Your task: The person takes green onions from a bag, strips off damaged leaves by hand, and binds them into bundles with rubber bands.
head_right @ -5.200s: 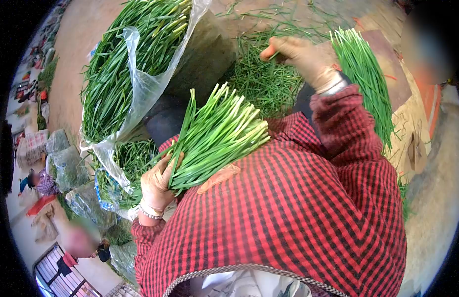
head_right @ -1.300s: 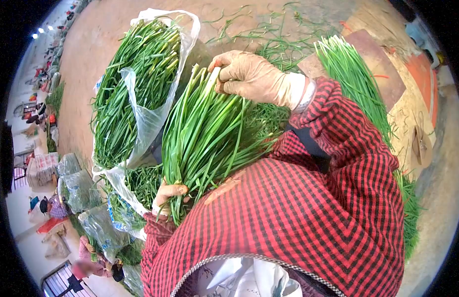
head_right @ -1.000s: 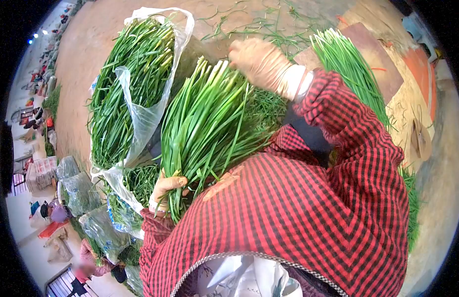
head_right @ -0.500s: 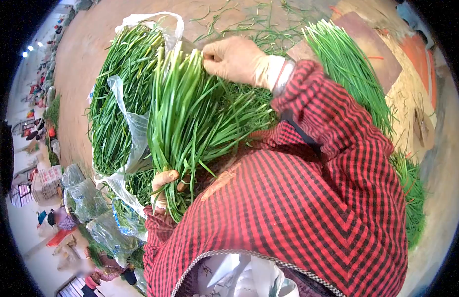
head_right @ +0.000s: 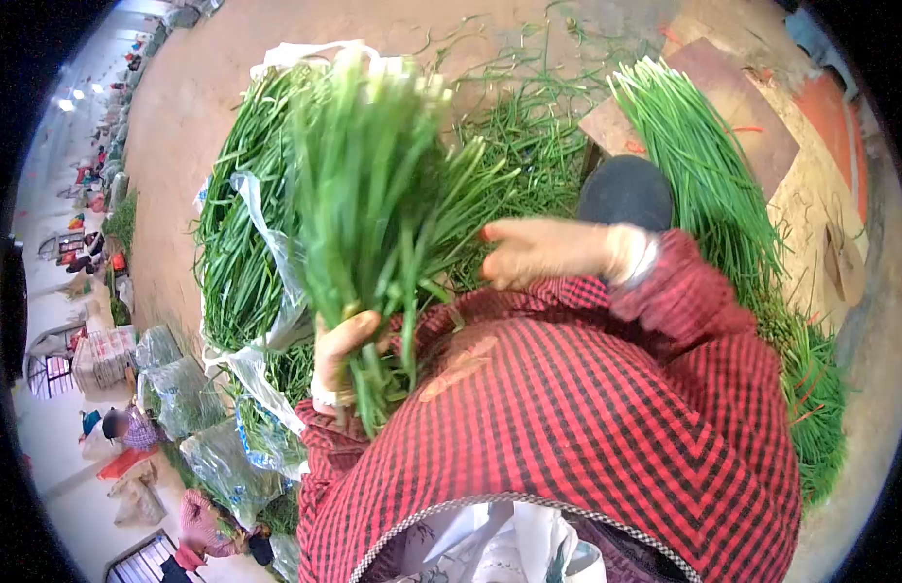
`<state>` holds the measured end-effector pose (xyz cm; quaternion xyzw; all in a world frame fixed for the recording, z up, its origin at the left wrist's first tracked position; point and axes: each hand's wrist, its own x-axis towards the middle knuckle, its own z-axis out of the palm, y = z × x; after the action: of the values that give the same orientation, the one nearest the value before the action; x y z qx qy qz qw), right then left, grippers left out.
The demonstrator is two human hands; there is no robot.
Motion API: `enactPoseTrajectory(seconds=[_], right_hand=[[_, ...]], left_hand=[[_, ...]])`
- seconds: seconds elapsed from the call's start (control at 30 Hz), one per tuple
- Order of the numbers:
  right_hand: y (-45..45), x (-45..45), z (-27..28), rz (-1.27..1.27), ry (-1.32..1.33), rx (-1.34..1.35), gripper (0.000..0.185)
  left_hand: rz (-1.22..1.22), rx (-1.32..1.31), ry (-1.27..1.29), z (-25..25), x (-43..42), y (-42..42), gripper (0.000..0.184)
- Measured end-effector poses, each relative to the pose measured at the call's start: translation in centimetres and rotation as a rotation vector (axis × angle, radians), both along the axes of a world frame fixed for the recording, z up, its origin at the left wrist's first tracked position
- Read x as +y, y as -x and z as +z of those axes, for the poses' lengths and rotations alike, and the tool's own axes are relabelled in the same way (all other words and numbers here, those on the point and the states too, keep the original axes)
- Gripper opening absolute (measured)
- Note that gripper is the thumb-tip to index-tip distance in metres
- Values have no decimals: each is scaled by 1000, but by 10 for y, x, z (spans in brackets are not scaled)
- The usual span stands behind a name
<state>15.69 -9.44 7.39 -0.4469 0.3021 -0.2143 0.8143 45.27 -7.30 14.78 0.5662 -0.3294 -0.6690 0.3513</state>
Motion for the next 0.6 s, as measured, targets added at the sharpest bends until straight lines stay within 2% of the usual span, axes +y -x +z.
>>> enactPoseTrajectory(seconds=[0.03,0.07,0.1,0.17,0.2,0.23,0.3,0.37,0.43,0.47,0.5,0.53,0.57,0.6], right_hand=[[-10,0,-9,-7,28,-46,67],[-20,-1,-18,-14,54,-92,68],[-25,-5,-34,-180,27,-224,67],[-27,-11,-27,-334,14,-345,67],[-30,-9,-9,-518,25,-316,64],[-33,-10,2,-705,36,-288,61],[-32,-17,10,-835,87,-293,45],[-19,-24,7,-818,77,-245,41],[-7,-28,12,-931,85,-208,36],[5,-28,18,-888,22,-264,31],[17,-27,26,-844,-41,-319,27],[25,-26,27,-904,64,-213,31],[39,-26,22,-842,-5,-183,41],[49,-21,32,-792,-41,-181,41]], left_hand=[[-142,-117,40,1,-7,14,45],[-241,-143,208,-5,-12,32,45],[-335,-170,375,-14,-17,49,44],[-481,-602,647,-46,-25,67,50],[-534,-841,648,-26,-26,85,60],[-596,-960,689,-34,-31,97,69],[-602,-1096,755,-37,-34,122,72],[-652,-1157,767,-39,-37,141,81],[-694,-1010,911,-34,-34,146,91],[-725,-902,989,-42,-35,144,99],[-790,-785,910,-21,-33,143,91],[-790,-504,935,-24,-36,136,82],[-784,-226,951,-27,-39,128,73],[-805,44,613,-20,-41,119,55]])
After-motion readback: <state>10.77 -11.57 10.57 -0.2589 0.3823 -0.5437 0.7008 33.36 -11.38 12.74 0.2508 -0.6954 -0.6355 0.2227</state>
